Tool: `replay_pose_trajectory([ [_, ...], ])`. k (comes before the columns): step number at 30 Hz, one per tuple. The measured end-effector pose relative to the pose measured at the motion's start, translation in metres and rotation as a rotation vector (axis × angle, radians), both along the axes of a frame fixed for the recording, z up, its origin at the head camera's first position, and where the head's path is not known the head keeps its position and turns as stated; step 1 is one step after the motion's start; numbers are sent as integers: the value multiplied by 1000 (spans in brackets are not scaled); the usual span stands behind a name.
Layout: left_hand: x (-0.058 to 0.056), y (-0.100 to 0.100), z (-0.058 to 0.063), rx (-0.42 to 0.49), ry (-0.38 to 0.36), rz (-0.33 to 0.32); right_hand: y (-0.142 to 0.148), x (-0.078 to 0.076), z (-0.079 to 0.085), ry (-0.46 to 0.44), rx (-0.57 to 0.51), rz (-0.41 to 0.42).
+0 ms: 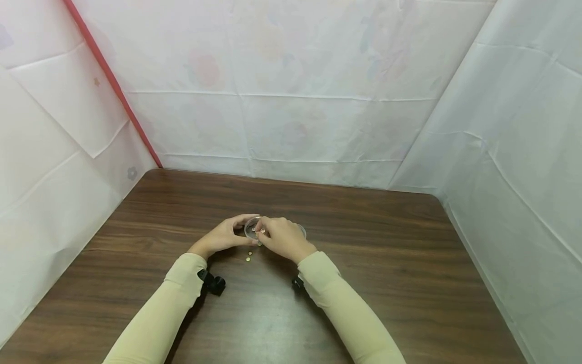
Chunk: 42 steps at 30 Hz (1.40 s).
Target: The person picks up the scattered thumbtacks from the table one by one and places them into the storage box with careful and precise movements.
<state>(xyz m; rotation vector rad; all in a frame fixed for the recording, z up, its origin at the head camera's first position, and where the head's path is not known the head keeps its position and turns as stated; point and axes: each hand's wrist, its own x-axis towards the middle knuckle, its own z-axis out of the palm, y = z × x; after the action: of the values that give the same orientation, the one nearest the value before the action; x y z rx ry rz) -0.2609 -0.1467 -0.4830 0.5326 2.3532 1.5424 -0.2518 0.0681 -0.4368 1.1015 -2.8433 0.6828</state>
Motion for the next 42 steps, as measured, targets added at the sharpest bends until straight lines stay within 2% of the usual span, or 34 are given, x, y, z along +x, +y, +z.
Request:
replay_pose_trajectory([
  [5, -2, -1, -2, 10, 10, -6, 1, 7, -1, -15, -27, 55],
  [10, -2, 0, -1, 13, 31, -23, -1, 10, -3, 6, -40, 92],
  [12, 0, 0, 3, 14, 35, -30, -2, 11, -3, 18, -31, 100],
  [18, 10, 2, 27, 18, 31, -57, -6, 15, -8, 30, -1, 151],
  [22, 13, 2, 33, 25, 26, -61, -10, 19, -11, 16, 27, 228],
  [27, 13, 2, 32, 36, 12, -60, -15, 25, -13, 14, 62, 277],
  [34, 13, 3, 30, 38, 15, -56, -19, 28, -14, 67, 130, 259],
  [42, 14, 3, 32, 35, 11, -54, -21, 30, -10, 43, 165, 270],
])
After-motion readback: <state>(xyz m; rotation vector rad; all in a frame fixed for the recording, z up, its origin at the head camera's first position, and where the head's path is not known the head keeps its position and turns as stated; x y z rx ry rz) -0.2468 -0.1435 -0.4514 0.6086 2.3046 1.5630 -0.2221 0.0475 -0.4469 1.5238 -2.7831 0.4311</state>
